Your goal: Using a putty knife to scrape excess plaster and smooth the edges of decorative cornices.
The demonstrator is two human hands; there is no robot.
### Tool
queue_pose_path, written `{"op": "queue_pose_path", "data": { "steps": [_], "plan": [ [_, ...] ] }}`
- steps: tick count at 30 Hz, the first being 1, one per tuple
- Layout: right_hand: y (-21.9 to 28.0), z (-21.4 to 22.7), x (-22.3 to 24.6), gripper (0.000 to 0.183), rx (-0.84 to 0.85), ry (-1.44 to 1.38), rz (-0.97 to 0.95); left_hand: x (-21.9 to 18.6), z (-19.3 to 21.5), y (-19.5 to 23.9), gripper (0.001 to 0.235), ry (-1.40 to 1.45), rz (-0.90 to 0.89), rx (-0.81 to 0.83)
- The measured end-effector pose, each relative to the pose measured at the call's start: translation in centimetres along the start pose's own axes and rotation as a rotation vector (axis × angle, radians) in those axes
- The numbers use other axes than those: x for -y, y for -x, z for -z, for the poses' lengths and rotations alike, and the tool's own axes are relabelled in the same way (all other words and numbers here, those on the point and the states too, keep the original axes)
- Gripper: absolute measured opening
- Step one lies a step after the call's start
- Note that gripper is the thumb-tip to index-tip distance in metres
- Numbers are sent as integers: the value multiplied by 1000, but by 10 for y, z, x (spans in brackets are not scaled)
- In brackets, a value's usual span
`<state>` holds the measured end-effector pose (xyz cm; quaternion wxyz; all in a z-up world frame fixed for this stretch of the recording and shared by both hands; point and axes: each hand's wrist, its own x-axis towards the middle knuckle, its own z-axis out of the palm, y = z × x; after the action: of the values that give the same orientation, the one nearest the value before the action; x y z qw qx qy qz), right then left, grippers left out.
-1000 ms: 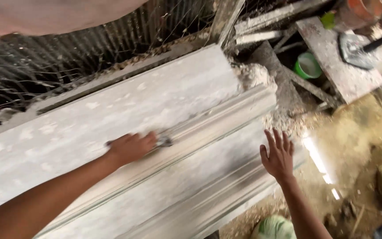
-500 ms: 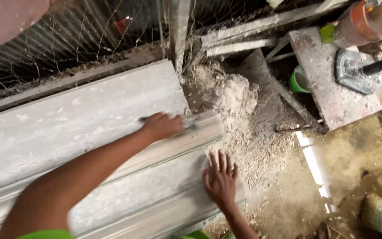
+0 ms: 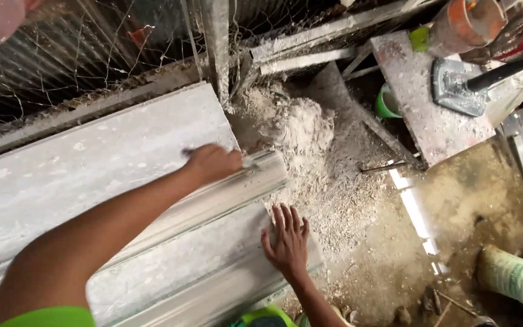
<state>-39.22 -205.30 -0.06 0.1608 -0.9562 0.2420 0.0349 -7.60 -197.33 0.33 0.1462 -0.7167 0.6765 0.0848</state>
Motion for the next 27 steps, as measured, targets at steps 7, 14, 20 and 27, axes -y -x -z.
{"op": "queue_pose_path", "data": {
  "steps": [7,14,20,27],
  "plan": [
    [1,-9,-1,59,-227,67,51,0,-11,-54,24,-108,96,-389],
    [31,-7,18,47,-234,-420,38,-95,96,93,65,1134,533,-347],
    [118,64,111,76,372,-1295,-254,-268,36,156,81,2395,807,-376],
    [133,77,-4,47,215,-1276,-382,-258,39,158,47,1639,584,-484]
  ]
}}
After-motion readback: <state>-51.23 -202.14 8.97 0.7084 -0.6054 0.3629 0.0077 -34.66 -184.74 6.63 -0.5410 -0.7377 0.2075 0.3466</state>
